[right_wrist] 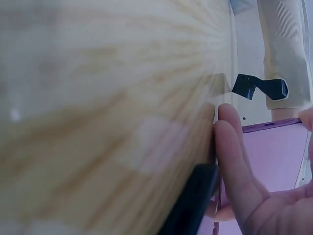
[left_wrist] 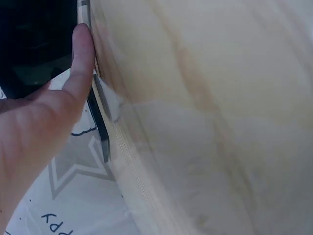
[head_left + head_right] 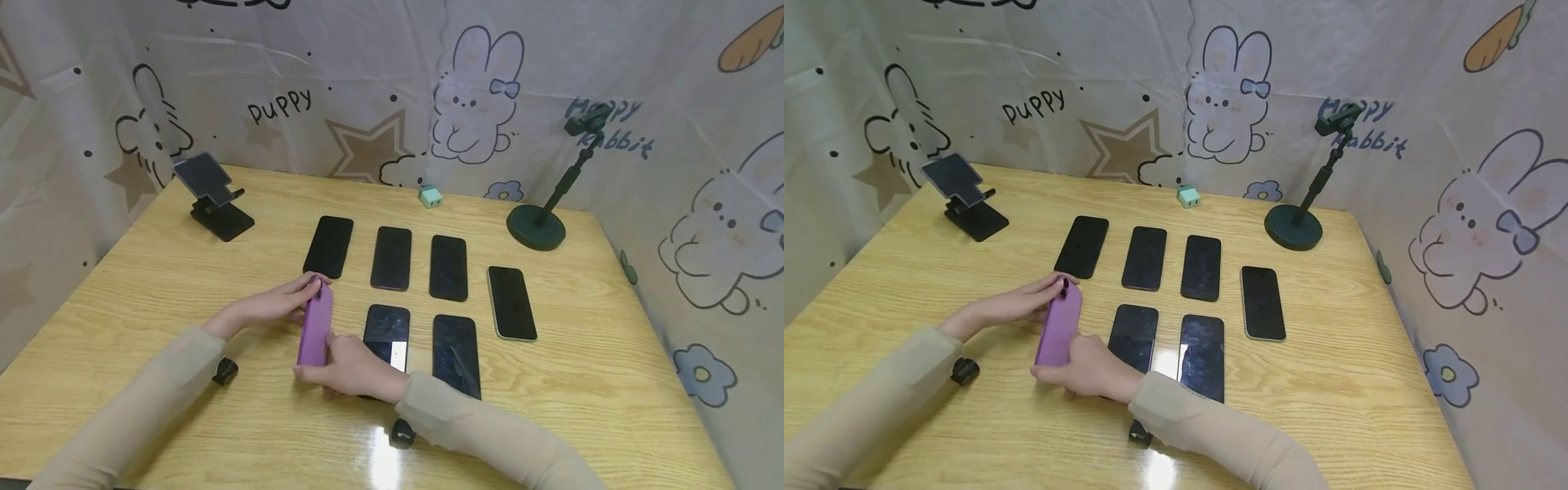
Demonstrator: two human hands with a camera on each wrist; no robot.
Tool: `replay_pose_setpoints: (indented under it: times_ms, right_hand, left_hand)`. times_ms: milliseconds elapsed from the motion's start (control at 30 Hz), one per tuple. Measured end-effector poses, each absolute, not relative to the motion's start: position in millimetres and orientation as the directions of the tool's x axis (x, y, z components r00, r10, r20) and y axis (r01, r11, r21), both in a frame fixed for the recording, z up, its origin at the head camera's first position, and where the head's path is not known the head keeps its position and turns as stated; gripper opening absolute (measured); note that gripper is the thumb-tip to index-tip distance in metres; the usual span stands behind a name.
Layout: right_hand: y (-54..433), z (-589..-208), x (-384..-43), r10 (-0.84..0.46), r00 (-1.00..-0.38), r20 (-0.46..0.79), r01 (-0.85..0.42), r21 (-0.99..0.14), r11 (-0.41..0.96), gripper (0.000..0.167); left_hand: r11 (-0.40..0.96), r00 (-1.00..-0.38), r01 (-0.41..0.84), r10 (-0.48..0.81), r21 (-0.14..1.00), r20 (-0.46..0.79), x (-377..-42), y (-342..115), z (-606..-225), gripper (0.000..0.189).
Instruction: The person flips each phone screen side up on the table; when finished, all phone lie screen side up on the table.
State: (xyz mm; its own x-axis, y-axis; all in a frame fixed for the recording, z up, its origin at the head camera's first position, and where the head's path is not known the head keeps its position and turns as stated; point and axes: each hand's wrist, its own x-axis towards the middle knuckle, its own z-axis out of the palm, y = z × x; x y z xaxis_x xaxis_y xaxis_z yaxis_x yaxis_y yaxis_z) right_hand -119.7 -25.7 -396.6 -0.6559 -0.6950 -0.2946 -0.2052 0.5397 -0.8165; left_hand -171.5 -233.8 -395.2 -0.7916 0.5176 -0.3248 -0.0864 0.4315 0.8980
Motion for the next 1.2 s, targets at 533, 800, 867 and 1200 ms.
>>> replay_pose_setpoints:
  times_ms: [533, 800, 867, 1200]
  right_hand:
    - [-21, -396, -115, -0.751, -0.628, -0.205, -0.304, -0.824, 0.479, 0.064]
    - [-22, -396, -108, -0.775, -0.627, -0.073, -0.356, -0.858, 0.370, 0.054]
    - [-23, -395, -107, -0.776, -0.628, -0.051, -0.373, -0.856, 0.358, 0.048]
    - [-23, -387, -105, -0.758, -0.653, -0.015, -0.440, -0.807, 0.394, 0.023]
  left_hand:
    - [0.329, -0.787, -0.077, 0.560, 0.941, -0.260, -165, -229, -393, 0.043]
    - [0.358, -0.814, -0.098, 0.508, 0.929, -0.282, -162, -228, -389, 0.049]
    - [0.385, -0.819, -0.108, 0.488, 0.917, -0.302, -162, -228, -386, 0.051]
    - [0.461, -0.832, -0.090, 0.453, 0.883, -0.321, -161, -239, -377, 0.060]
